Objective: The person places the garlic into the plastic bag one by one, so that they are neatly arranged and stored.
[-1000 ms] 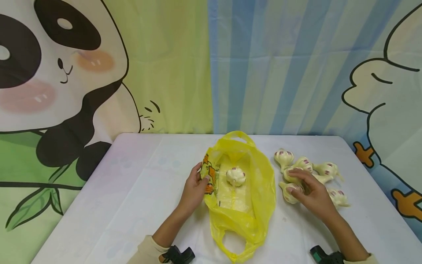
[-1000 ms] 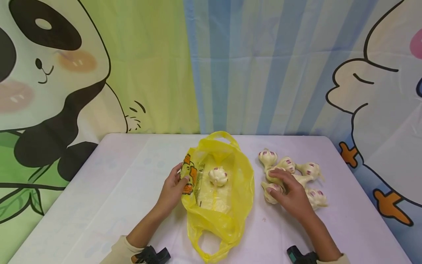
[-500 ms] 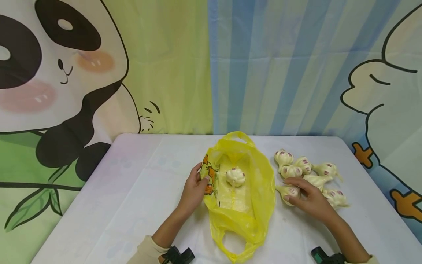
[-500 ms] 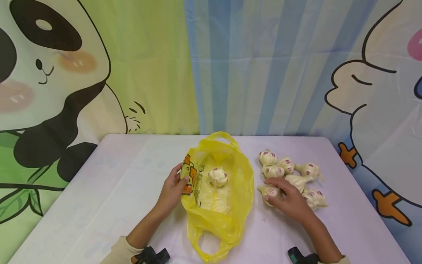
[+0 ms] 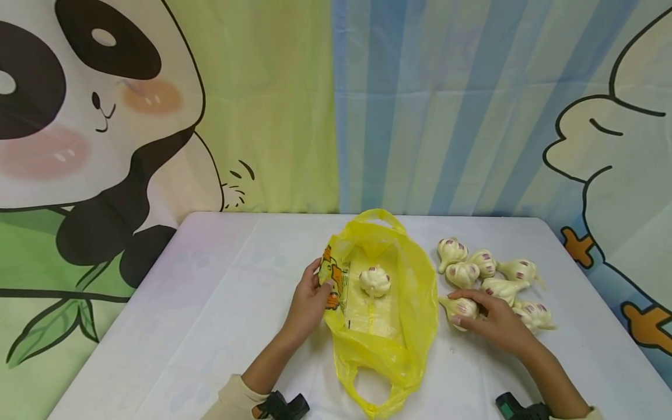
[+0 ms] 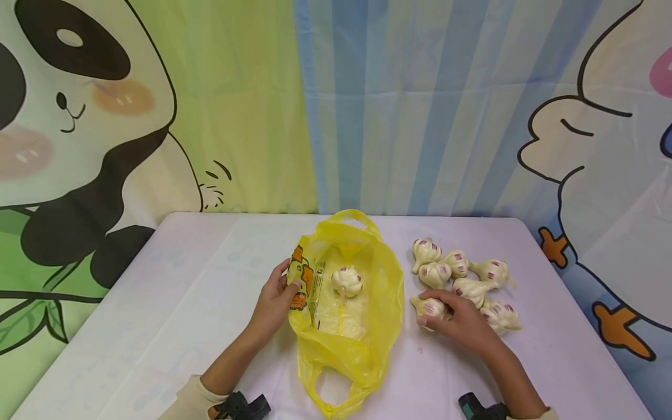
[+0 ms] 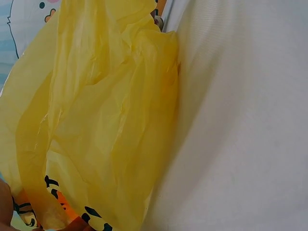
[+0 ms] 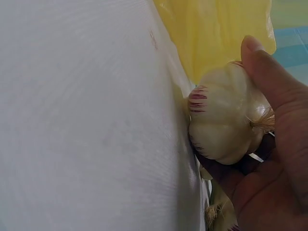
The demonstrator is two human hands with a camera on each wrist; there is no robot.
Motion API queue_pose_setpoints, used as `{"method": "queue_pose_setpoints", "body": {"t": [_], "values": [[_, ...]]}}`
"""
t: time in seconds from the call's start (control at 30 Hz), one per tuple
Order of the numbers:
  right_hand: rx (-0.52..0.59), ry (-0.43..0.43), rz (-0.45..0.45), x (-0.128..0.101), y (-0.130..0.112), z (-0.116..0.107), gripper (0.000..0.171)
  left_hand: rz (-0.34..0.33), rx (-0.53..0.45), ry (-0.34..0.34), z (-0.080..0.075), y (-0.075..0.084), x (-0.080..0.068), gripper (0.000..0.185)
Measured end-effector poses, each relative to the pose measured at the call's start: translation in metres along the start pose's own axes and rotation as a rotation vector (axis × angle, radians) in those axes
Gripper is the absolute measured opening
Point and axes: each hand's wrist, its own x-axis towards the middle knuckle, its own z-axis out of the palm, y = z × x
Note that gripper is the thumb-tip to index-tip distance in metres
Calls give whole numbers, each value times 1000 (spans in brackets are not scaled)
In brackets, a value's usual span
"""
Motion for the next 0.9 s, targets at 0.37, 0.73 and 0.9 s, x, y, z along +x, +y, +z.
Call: {"method": "queue_pose_setpoints", "body": {"t": [0.37, 0.73, 0.9], "values": [[-27, 16, 36, 1, -2, 0, 39, 5, -9, -3, -1, 1, -1, 57], [24, 27, 28, -1, -10, -3, 39, -6, -6, -1, 0, 3, -1, 55], [47, 62, 27, 0, -13, -5, 38, -2, -5, 2, 0, 3, -1, 54]]}}
